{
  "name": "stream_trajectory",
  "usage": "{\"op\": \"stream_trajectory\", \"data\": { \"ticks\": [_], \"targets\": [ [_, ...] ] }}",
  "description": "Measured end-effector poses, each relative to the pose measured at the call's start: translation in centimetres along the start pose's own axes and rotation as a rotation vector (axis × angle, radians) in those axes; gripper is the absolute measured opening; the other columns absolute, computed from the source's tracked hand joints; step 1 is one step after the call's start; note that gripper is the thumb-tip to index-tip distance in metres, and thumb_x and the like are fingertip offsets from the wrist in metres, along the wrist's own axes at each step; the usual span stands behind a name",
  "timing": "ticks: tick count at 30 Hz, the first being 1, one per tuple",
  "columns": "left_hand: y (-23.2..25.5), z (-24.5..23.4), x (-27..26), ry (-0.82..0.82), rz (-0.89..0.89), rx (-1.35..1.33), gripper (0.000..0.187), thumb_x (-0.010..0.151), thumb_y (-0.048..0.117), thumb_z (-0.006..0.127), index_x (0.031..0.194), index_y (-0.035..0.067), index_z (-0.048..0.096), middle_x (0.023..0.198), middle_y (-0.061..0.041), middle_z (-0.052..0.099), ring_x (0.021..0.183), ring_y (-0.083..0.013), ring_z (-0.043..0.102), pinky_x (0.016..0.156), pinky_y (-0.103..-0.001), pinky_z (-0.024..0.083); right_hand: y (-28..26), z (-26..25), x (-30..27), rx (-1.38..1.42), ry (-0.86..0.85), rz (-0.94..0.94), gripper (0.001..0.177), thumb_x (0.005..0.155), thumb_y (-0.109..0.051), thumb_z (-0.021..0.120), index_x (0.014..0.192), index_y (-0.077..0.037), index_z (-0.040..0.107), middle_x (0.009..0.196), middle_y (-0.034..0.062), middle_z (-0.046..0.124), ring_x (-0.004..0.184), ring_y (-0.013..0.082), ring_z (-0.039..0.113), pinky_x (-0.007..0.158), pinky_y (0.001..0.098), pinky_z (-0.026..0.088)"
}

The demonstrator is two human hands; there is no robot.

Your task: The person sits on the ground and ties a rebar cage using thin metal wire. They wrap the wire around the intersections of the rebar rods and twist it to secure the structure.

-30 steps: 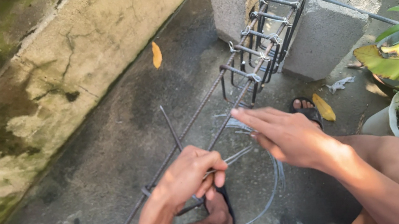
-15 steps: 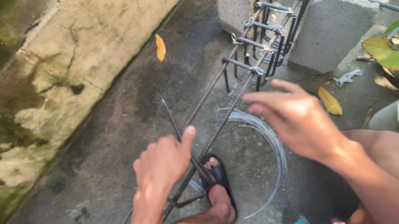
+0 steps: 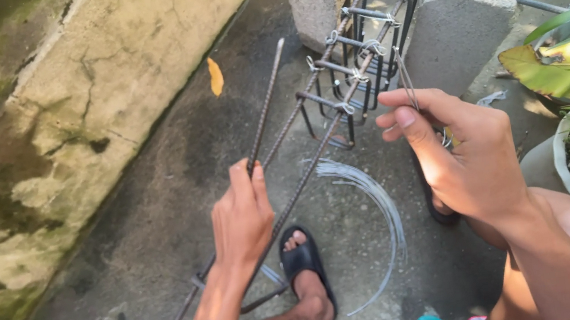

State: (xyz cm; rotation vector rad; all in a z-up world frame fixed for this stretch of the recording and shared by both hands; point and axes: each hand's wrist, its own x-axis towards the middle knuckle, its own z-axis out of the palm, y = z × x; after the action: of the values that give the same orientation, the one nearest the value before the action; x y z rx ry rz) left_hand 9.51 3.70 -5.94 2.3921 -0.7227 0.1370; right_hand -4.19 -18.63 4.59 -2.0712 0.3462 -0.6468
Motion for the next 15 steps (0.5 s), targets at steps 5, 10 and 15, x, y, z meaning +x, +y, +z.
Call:
{"op": "stream_trajectory", "data": {
  "ticks": [5, 10, 15],
  "targets": [
    [-0.6, 2.0, 0.5, -0.157, 0.136, 0.131, 0.022, 0.1, 0.024, 0.055, 0.117, 0.01, 0.054, 0.087, -0.019, 0.075, 0.066, -0.0484, 0.068, 0.05, -0.059, 0.046, 0.0, -0.6, -0.1, 0.012, 0.012, -0.027, 0.023, 0.101, 0.005, 0.059, 0.122, 0.008, 0.067, 0.096, 0.0139, 0.076, 0.081, 0.0176, 0.073, 0.07, 0.025, 0.056],
    [0.3, 1.7, 1.1, -0.194, 0.067, 0.11, 0.02, 0.1, 0.029, 0.056, 0.114, 0.015, 0.057, 0.087, -0.017, 0.075, 0.07, -0.0474, 0.068, 0.054, -0.059, 0.048, 0.4, -1.3, -0.3, 0.023, 0.003, -0.007, 0.024, 0.104, 0.003, 0.055, 0.125, 0.008, 0.064, 0.096, 0.0136, 0.075, 0.081, 0.0179, 0.073, 0.069, 0.0255, 0.056],
    [-0.3, 2.2, 2.8, -0.061, -0.197, -0.087, 0.028, 0.103, 0.032, 0.05, 0.114, 0.009, 0.062, 0.091, -0.022, 0.075, 0.078, -0.0492, 0.069, 0.065, -0.057, 0.05, 0.0, -1.3, -0.3, 0.091, -0.026, 0.109, 0.025, 0.109, -0.011, 0.046, 0.12, 0.001, 0.065, 0.083, 0.0067, 0.071, 0.036, 0.0077, 0.04, 0.035, 0.0239, 0.032]
  ]
}}
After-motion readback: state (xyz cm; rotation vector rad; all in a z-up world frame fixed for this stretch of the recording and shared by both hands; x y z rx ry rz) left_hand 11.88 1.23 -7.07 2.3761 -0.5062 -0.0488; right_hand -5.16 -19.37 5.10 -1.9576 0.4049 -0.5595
